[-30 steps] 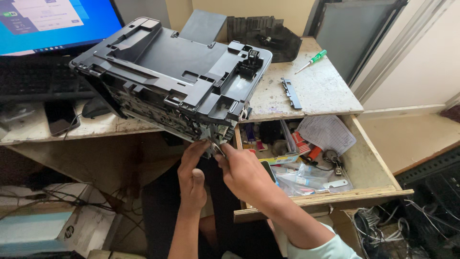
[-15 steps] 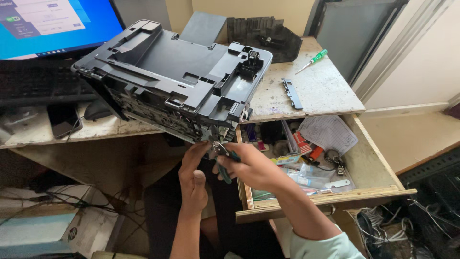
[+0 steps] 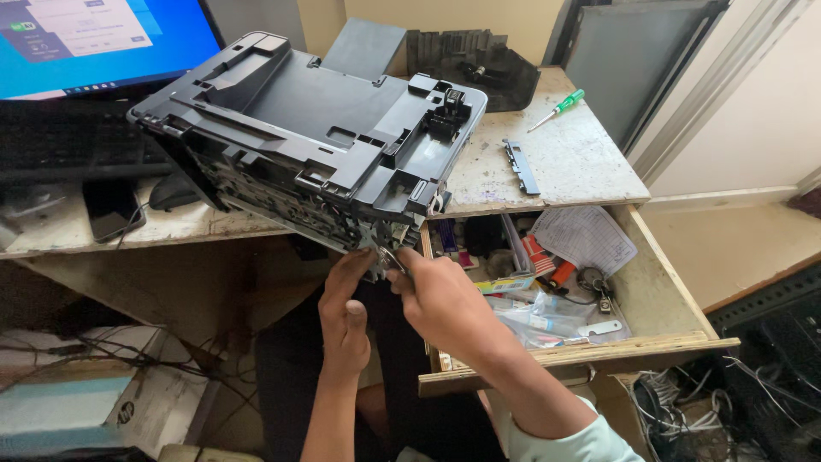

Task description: The person works on the underside of a disassembled printer, repeatedly inserting and removing a small black plastic component. They use pliers to adjust a part and continue manipulating the component with both hands.

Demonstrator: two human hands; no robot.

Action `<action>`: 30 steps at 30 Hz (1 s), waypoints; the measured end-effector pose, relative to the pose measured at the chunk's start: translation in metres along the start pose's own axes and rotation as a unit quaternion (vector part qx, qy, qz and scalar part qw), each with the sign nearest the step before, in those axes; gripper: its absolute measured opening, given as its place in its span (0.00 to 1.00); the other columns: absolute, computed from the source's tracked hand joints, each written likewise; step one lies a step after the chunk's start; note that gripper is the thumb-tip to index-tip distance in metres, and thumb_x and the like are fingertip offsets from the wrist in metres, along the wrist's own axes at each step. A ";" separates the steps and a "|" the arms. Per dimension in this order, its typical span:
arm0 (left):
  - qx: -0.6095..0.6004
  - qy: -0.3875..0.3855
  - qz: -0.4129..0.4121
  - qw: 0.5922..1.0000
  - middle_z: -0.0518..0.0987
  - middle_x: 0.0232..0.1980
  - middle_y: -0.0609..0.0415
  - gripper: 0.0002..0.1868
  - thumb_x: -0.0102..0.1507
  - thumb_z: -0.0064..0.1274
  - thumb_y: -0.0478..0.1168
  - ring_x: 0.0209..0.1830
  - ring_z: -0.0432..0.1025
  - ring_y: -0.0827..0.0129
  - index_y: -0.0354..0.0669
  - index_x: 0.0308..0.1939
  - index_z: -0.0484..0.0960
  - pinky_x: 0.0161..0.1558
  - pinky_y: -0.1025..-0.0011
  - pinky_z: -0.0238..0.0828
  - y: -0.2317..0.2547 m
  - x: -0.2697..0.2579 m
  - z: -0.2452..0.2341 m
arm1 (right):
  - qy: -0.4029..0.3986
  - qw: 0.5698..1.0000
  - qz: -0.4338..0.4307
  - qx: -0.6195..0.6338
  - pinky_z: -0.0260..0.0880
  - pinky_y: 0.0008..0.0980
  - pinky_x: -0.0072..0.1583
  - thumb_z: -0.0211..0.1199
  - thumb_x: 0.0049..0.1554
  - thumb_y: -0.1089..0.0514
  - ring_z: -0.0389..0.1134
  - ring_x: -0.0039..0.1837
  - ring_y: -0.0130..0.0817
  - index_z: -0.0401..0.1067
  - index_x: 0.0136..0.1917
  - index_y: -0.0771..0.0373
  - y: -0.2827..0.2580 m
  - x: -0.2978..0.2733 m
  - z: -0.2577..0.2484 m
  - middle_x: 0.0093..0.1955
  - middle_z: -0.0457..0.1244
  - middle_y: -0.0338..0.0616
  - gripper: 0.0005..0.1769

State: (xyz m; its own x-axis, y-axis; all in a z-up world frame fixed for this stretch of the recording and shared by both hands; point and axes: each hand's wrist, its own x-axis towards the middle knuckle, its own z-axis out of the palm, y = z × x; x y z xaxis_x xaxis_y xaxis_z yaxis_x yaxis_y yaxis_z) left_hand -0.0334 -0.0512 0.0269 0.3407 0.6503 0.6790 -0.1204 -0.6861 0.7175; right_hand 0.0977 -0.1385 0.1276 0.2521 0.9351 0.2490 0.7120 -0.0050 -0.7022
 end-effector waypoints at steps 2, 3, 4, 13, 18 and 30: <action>0.004 0.000 0.005 1.000 0.78 0.65 0.39 0.48 0.72 0.22 0.73 0.73 0.69 0.47 0.33 0.64 0.78 0.72 0.53 0.62 0.000 0.001 0.001 | 0.009 0.999 0.015 -0.032 0.69 0.52 0.45 0.56 0.58 0.63 0.71 0.42 0.62 0.71 0.50 0.69 -0.002 -0.002 0.005 0.34 0.68 0.63 0.09; 0.006 0.002 0.007 1.000 0.78 0.65 0.39 0.47 0.72 0.22 0.73 0.73 0.68 0.46 0.33 0.64 0.78 0.72 0.53 0.61 0.001 0.001 0.000 | 0.013 0.999 0.022 -0.048 0.68 0.55 0.45 0.56 0.57 0.64 0.70 0.42 0.63 0.70 0.50 0.69 -0.003 -0.002 0.009 0.34 0.67 0.64 0.09; 0.008 0.003 0.009 1.000 0.78 0.65 0.39 0.47 0.73 0.23 0.72 0.73 0.68 0.46 0.33 0.64 0.78 0.73 0.52 0.61 0.001 0.001 0.000 | 0.033 0.998 0.022 -0.055 0.68 0.55 0.44 0.56 0.58 0.63 0.70 0.42 0.63 0.70 0.50 0.69 -0.005 -0.004 0.014 0.34 0.67 0.64 0.08; 0.001 -0.003 0.001 1.000 0.78 0.65 0.40 0.46 0.72 0.24 0.73 0.72 0.69 0.48 0.35 0.63 0.79 0.72 0.53 0.63 0.000 0.001 0.000 | 0.044 0.998 0.048 -0.023 0.69 0.51 0.43 0.56 0.61 0.60 0.72 0.41 0.59 0.71 0.51 0.69 -0.013 -0.006 0.018 0.35 0.69 0.61 0.10; 0.001 -0.005 -0.005 1.000 0.77 0.66 0.41 0.47 0.72 0.22 0.73 0.72 0.69 0.48 0.36 0.63 0.79 0.72 0.52 0.63 -0.001 0.000 0.001 | -0.095 0.981 0.111 0.129 0.70 0.35 0.41 0.58 0.60 0.56 0.72 0.37 0.36 0.73 0.52 0.70 0.000 0.003 -0.010 0.37 0.72 0.48 0.14; 0.009 -0.005 0.007 1.000 0.79 0.64 0.42 0.46 0.73 0.21 0.72 0.71 0.71 0.50 0.35 0.63 0.79 0.71 0.54 0.65 0.002 0.003 -0.001 | -0.030 0.995 0.062 0.078 0.72 0.42 0.43 0.58 0.59 0.60 0.74 0.38 0.50 0.73 0.56 0.68 -0.008 0.004 -0.009 0.34 0.69 0.59 0.13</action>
